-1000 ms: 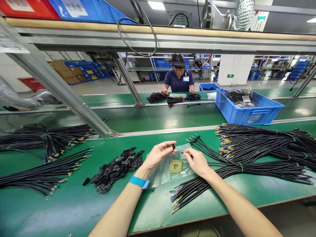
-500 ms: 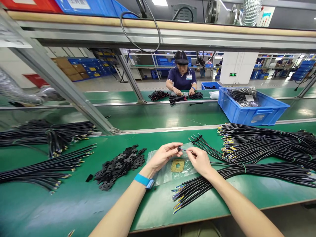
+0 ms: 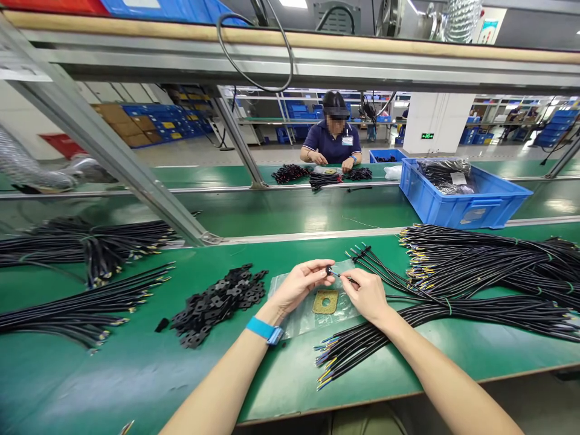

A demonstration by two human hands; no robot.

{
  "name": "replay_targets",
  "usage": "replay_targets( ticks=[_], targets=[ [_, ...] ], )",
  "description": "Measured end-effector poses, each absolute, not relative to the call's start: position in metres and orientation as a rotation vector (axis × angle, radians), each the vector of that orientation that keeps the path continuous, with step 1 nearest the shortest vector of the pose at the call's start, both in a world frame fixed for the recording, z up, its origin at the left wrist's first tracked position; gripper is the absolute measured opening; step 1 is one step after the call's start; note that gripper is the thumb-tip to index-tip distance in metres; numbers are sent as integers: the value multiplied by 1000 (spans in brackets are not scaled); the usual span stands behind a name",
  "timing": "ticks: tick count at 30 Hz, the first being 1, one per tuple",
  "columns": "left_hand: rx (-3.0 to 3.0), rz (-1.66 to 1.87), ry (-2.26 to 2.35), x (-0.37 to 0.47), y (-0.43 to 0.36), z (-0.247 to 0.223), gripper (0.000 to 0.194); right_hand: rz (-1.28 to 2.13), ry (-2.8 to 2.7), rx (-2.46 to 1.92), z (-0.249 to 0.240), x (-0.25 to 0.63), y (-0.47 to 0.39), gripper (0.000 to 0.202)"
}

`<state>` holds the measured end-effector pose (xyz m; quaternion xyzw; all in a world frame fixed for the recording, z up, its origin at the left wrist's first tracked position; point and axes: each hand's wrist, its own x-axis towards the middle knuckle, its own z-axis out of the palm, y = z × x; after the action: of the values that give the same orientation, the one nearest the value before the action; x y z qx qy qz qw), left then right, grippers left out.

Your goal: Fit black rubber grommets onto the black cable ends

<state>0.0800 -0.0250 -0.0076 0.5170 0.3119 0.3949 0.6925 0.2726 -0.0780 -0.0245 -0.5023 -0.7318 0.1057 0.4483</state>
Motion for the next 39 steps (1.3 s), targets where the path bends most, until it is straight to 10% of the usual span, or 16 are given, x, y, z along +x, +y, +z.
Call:
replay_targets(
  ticks=[39],
  targets=[
    [2040,989,1185,73,-17,-14,23,614,-1540,-1284,-18,277,-72,30]
  ],
)
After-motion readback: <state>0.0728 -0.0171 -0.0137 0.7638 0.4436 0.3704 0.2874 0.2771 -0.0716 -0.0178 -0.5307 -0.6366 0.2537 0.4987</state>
